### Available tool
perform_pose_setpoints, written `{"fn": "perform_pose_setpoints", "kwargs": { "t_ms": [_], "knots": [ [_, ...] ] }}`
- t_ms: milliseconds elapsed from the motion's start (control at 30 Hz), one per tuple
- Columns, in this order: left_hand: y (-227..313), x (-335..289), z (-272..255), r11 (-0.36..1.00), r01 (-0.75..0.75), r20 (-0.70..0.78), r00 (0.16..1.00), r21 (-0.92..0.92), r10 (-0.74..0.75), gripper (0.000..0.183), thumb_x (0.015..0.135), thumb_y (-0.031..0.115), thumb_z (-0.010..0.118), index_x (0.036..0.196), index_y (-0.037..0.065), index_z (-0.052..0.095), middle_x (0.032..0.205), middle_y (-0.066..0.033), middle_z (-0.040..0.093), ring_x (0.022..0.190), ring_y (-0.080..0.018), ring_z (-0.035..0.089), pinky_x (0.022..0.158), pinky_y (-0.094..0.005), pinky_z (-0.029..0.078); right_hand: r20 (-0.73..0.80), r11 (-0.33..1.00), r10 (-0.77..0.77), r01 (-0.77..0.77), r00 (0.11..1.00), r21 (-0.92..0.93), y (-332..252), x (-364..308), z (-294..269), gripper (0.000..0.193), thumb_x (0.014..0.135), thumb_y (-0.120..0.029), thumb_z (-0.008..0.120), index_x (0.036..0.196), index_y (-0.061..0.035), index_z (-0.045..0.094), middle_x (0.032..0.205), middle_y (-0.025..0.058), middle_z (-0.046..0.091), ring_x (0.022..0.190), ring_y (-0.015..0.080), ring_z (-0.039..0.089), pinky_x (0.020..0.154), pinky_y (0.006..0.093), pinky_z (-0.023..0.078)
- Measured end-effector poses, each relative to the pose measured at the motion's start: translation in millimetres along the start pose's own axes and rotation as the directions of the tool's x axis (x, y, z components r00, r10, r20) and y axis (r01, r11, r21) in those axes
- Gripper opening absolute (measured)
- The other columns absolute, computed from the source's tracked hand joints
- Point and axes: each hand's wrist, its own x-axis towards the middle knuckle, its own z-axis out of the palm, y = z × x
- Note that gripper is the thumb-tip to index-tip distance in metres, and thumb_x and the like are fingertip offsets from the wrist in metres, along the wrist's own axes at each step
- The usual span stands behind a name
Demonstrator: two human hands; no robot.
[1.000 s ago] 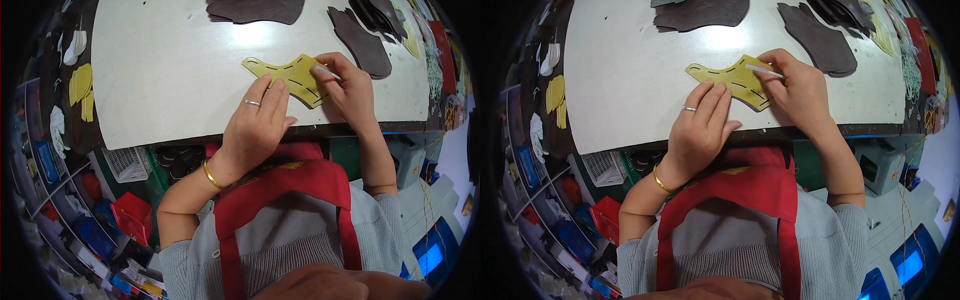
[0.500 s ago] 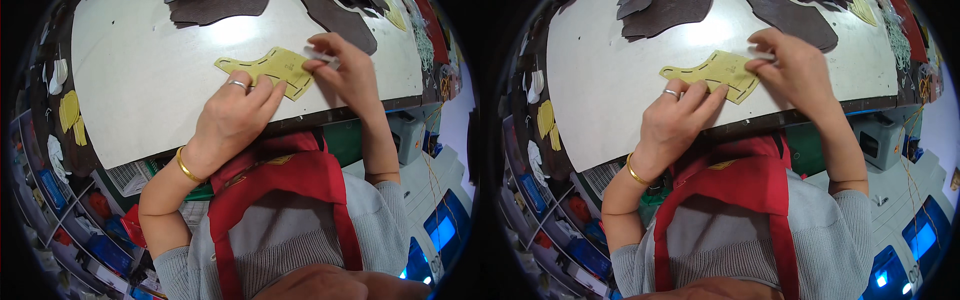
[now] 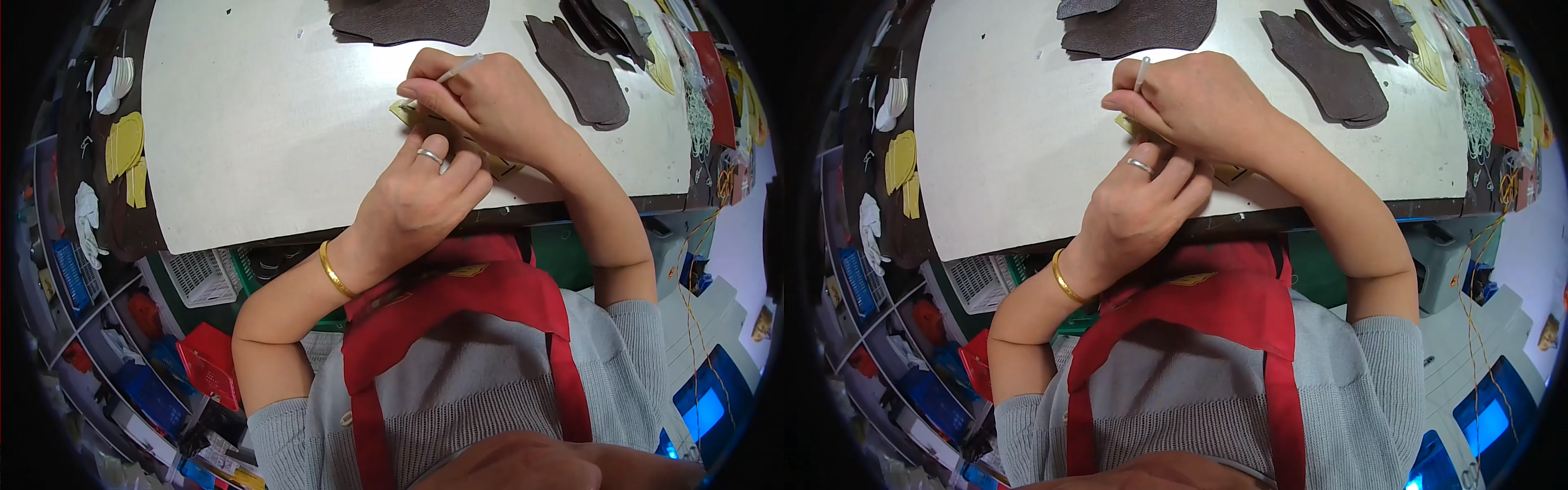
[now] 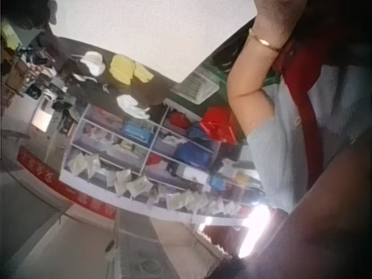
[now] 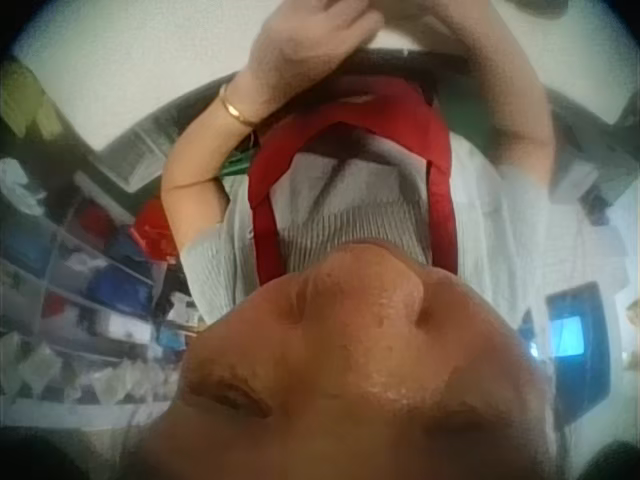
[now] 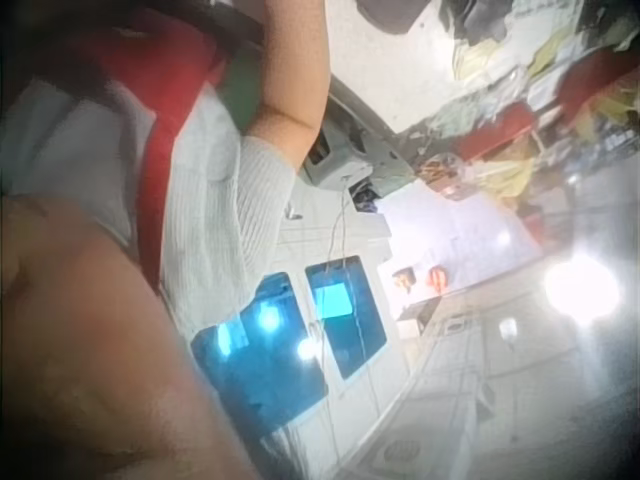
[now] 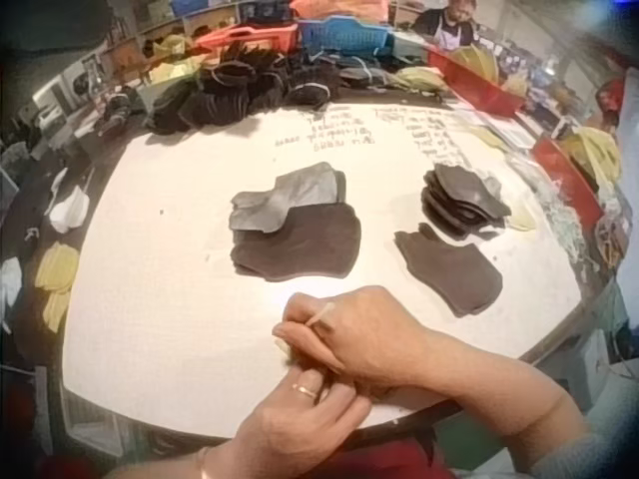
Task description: The person marks leather shoe pieces using a template and a pen, then stacks and binds them with a rubber band.
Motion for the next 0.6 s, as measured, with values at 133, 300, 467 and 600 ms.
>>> {"fn": "perform_pose_setpoints", "kwargs": {
  "t_ms": [133,300,467,600],
  "knots": [
    [2.3,0.9,-1.6,0.999,0.01,-0.034,0.999,0.038,-0.009,0.019,0.082,0.017,0.06,0.096,0.006,0.064,0.094,-0.0092,0.059,0.085,-0.0248,0.059,0.093,-0.0423,0.055,0.047,0.945,-0.143,0.15,0.989,-0.291,5.1,-21.4,-28.7,0.029,0.101,-0.037,0.057,0.096,-0.0107,0.066,0.066,0.0092,0.067,0.06,0.0302,0.066,0.054,0.0422,0.049],
    [0.3,-0.1,-2.2,1.0,0.009,0.003,1.0,0.025,-0.009,0.03,0.08,0.015,0.067,0.108,0.006,0.069,0.102,-0.0091,0.064,0.09,-0.0274,0.064,0.084,-0.0361,0.057,-0.092,0.952,-0.013,-0.016,0.996,-0.304,12.3,-48.5,-57.2,0.024,0.099,-0.032,0.062,0.094,-0.0095,0.067,0.07,0.0099,0.066,0.06,0.0301,0.065,0.053,0.0402,0.048],
    [0.9,1.4,-2.3,1.0,0.017,0.0,1.0,0.006,-0.017,0.029,0.082,0.015,0.067,0.109,0.005,0.069,0.105,-0.0097,0.066,0.093,-0.0266,0.066,0.091,-0.0395,0.056,-0.102,1.0,0.0,-0.001,0.995,-0.017,-1.8,-63.8,-23.6,0.021,0.096,-0.029,0.067,0.09,-0.0091,0.064,0.066,0.0088,0.063,0.059,0.0278,0.063,0.054,0.0373,0.048],
    [1.7,0.7,-3.1,0.999,0.036,0.037,0.999,0.025,-0.037,0.027,0.082,0.013,0.066,0.108,0.006,0.069,0.106,-0.0085,0.066,0.094,-0.0261,0.066,0.089,-0.0385,0.056,-0.08,0.967,-0.09,0.068,0.993,-0.245,-11.5,-83.8,-33.4,0.018,0.094,-0.025,0.068,0.089,-0.0093,0.062,0.066,0.0085,0.061,0.059,0.0276,0.063,0.054,0.0375,0.048]
  ]
}}
